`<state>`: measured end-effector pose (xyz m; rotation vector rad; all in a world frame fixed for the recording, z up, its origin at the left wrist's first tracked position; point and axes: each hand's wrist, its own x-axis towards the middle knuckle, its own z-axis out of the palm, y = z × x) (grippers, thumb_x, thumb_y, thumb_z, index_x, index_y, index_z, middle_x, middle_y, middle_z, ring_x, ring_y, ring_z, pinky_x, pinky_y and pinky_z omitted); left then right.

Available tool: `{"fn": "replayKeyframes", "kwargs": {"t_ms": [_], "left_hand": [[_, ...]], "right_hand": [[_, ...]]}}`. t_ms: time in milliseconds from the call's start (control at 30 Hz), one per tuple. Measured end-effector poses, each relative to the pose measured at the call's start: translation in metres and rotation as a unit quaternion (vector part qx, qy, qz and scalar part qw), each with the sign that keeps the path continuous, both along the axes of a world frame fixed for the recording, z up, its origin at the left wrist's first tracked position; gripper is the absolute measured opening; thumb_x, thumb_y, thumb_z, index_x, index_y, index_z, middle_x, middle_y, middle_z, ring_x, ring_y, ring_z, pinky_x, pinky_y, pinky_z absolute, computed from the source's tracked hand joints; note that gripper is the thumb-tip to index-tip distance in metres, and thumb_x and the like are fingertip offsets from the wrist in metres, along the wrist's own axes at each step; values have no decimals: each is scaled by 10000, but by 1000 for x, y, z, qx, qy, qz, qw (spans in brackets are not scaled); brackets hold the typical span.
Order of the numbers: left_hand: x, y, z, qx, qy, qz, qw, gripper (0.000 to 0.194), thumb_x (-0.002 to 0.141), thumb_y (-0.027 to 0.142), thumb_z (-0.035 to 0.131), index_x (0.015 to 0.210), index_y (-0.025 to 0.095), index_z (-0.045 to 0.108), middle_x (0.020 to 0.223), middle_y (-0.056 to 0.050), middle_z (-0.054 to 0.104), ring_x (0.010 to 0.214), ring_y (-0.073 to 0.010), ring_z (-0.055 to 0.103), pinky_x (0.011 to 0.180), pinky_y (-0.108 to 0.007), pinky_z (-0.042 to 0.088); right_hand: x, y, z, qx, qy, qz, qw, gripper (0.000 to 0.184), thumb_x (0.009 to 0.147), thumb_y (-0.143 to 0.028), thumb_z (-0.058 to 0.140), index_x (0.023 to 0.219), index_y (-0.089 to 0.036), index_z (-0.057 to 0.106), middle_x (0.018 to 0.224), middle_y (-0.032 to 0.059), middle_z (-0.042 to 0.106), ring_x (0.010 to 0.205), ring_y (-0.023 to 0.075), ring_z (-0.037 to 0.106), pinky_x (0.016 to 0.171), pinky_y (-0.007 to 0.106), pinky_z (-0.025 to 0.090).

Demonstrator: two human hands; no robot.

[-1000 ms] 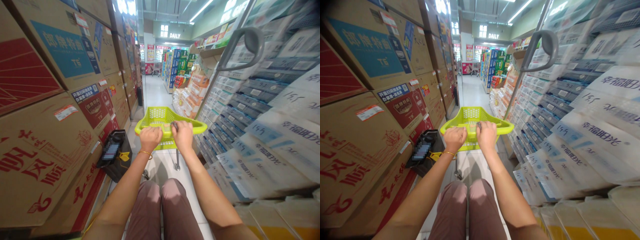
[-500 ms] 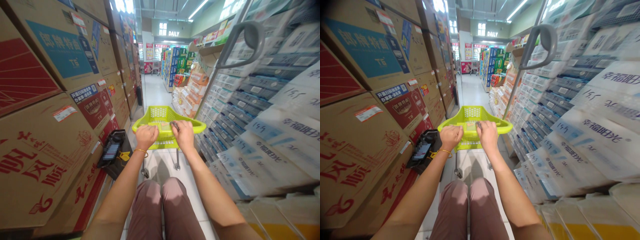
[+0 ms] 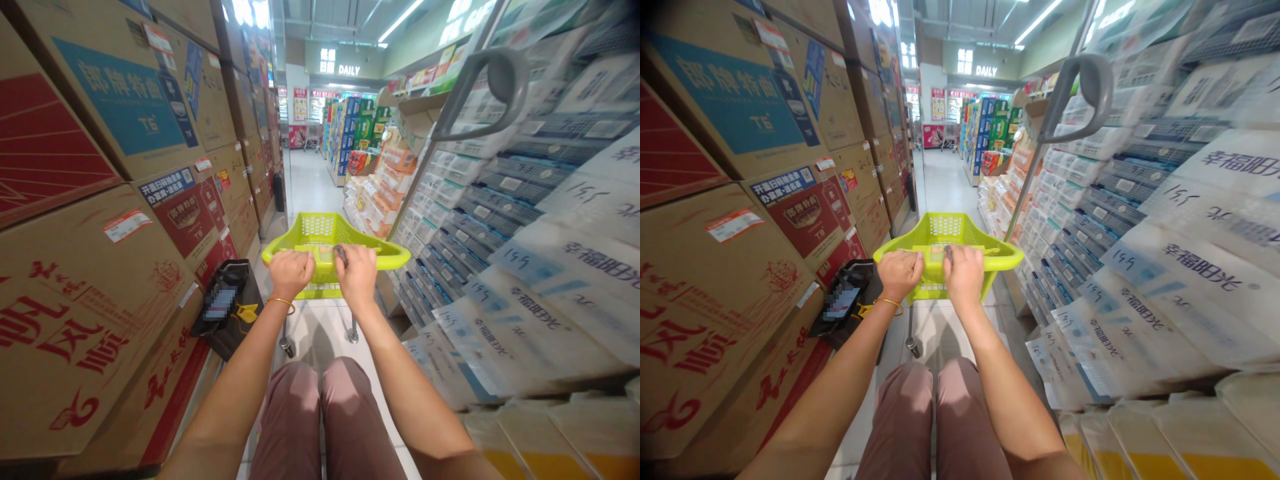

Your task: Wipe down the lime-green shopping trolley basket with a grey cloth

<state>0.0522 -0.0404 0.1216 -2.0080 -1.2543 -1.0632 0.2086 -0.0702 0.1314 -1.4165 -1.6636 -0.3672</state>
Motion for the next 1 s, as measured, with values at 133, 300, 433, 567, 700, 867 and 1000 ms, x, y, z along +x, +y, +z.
{"fn": "replayKeyframes", "kwargs": {"t_ms": [133,300,433,567,700,867,1000], "left_hand": [[-4,0,1,-4,11,-5,1000,424,902,270,404,508,184,538,501,-36,581,519,-148,497,557,-320,229],[-11,3,0,19,16,-12,1000,419,895,268,421,500,187,534,492,-30,579,509,-146,492,549,-317,231],[-16,7,0,30,15,-17,999,427,895,268,420,489,188,528,485,-31,577,502,-146,490,545,-318,232],[-20,10,1,6,15,-19,1000,453,908,285,389,486,190,527,493,-40,577,514,-156,507,545,-329,246],[-18,6,3,-21,12,-11,1000,452,915,287,375,514,189,560,543,-50,619,574,-179,573,624,-352,360],[10,-12,2,-6,-84,22,996,336,929,242,363,1043,107,649,1023,-130,704,1046,-260,612,981,-450,383],[51,-22,6,-48,-89,-75,992,366,934,240,365,1212,115,567,1213,-123,631,1207,-230,528,1083,-439,333]], "right_hand": [[-22,0,-1,-7,-10,29,1000,266,900,-288,461,1054,-177,647,973,86,668,876,220,506,811,346,365],[-1,0,-1,-5,-10,45,999,259,905,-312,462,1037,-191,648,981,75,669,894,212,513,820,337,369],[30,1,-1,2,14,6,1000,259,898,-332,474,1001,-183,659,962,74,675,895,207,516,838,333,366],[55,4,-4,-8,13,-29,999,259,890,-334,474,970,-180,666,929,78,675,884,209,521,836,334,358],[61,6,-4,-17,-2,-41,999,261,887,-319,465,967,-172,666,930,88,672,871,211,524,838,337,347],[50,5,0,-28,-9,-67,997,266,889,-295,454,962,-155,668,917,98,674,851,214,508,821,334,341],[32,0,1,-46,-19,-83,995,273,898,-284,433,990,-154,655,928,101,663,851,215,493,803,336,330]]}}
